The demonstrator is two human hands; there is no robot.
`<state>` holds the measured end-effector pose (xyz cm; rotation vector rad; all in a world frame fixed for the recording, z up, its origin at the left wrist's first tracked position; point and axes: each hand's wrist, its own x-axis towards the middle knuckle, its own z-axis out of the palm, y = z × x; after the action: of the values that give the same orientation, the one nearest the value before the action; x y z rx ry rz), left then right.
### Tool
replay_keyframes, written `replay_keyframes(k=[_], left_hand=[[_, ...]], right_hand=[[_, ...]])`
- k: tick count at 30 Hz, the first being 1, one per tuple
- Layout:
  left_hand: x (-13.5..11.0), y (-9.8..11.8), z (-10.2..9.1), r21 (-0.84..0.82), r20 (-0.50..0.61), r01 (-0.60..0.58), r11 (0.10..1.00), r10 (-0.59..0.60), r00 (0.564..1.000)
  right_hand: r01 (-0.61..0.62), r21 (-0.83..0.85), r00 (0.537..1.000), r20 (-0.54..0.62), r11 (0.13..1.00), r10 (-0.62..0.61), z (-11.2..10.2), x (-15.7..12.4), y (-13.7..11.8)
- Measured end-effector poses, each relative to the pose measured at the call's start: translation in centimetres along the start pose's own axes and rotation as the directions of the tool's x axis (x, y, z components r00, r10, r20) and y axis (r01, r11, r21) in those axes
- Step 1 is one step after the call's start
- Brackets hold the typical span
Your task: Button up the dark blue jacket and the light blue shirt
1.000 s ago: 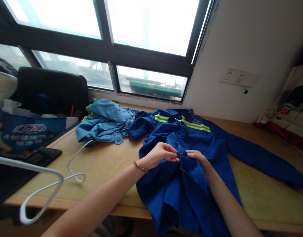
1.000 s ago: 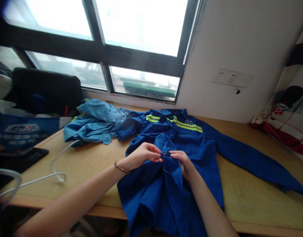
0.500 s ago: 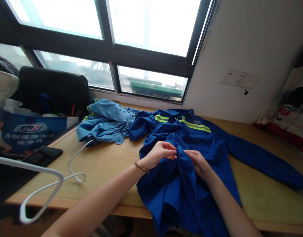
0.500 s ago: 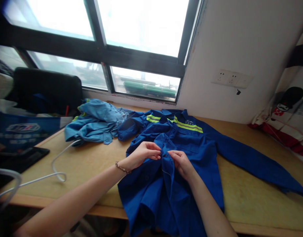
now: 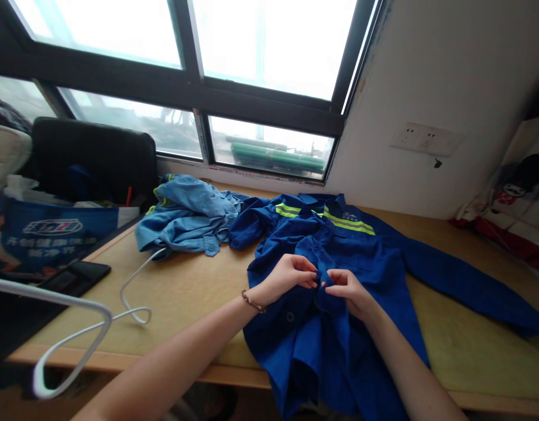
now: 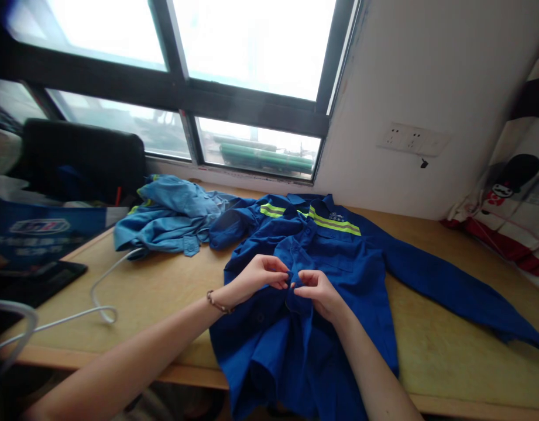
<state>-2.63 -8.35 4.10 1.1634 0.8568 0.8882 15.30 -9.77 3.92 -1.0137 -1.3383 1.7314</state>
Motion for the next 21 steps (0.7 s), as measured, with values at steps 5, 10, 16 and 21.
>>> replay_keyframes(k=[5, 10, 16, 21], left_hand=[[0.1, 0.0, -0.1, -0.011, -0.011, -0.007, 1.000, 0.007, 1.000], [0.1, -0.1, -0.2, 0.001, -0.019, -0.025, 1.000, 0.025, 0.999], [0.2, -0.2, -0.3, 0.057, -0.013, -0.072, 0.996, 0.073, 0.997], [0.3, -0.8, -0.2, 0.107, -0.015, -0.136, 0.985, 0.139, 0.990]], right_hand=[[-0.004, 0.085, 0.988, -0.154, 0.996, 0.017, -0.2, 0.0, -0.4], [-0.014, 0.160, 0.987, -0.155, 0.987, 0.039, -0.3, 0.3, -0.3], [0.009, 0.168, 0.999, -0.046, 0.986, -0.001, -0.5, 0.6, 0.4], [0.128, -0.142, 0.969, -0.194, 0.982, -0.155, -0.6, 1.0, 1.3]])
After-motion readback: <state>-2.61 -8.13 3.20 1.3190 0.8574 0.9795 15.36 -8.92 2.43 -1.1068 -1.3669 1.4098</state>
